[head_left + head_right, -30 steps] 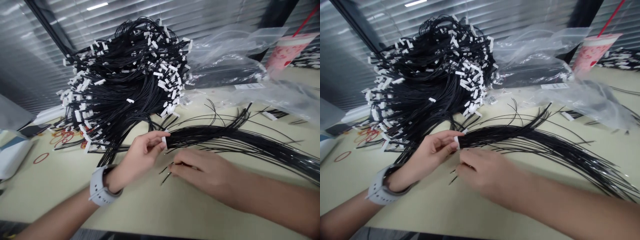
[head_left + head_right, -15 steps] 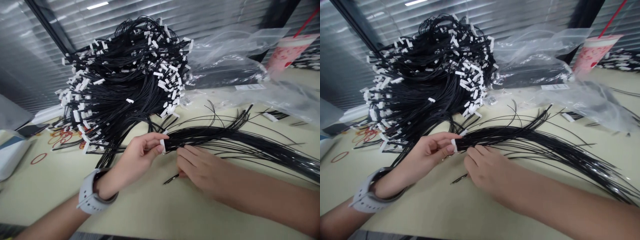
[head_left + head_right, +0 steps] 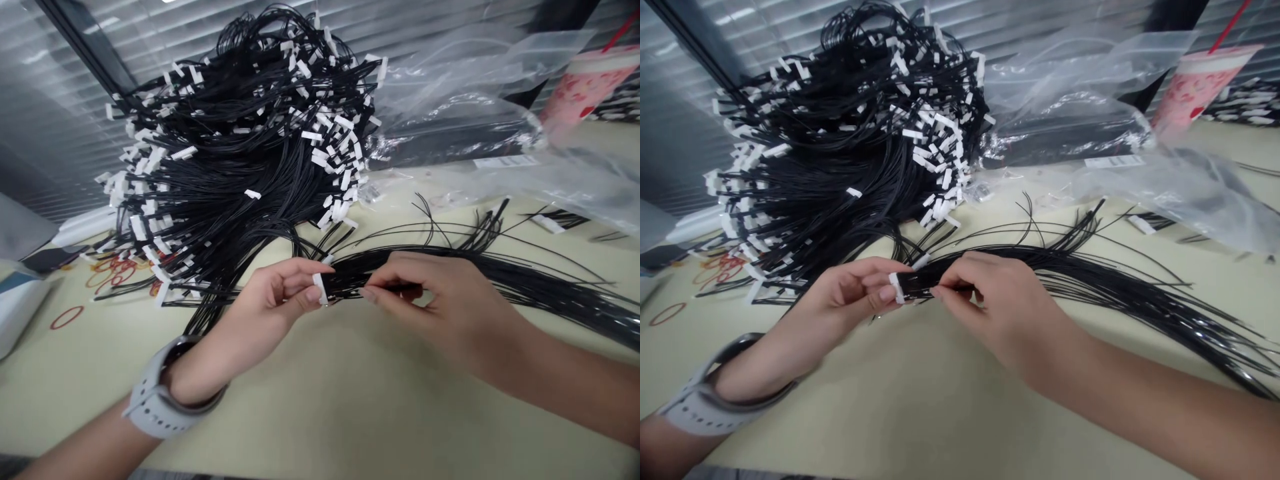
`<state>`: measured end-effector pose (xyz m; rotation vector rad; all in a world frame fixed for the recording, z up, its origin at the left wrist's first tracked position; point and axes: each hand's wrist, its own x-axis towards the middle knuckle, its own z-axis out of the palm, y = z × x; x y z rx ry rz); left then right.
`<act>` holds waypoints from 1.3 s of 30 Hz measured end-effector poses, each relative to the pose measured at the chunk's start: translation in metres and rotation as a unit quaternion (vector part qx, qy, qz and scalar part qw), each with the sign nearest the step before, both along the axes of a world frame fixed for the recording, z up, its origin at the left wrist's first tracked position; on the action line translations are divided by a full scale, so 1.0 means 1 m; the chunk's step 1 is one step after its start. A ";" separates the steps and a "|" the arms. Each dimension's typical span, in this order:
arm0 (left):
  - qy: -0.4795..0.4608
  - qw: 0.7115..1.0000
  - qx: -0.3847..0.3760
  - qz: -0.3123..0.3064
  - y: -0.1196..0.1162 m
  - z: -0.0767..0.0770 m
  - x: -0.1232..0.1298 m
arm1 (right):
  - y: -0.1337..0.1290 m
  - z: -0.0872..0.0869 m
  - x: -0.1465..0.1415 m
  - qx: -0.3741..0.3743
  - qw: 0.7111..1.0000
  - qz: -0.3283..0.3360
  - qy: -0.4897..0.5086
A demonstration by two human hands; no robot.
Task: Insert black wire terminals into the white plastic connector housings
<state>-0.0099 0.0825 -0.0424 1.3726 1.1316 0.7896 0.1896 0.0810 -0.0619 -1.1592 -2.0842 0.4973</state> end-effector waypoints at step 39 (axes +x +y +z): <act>0.000 0.999 -0.016 -0.038 -0.005 0.001 0.004 | -0.004 0.003 0.000 0.010 0.999 0.032 -0.030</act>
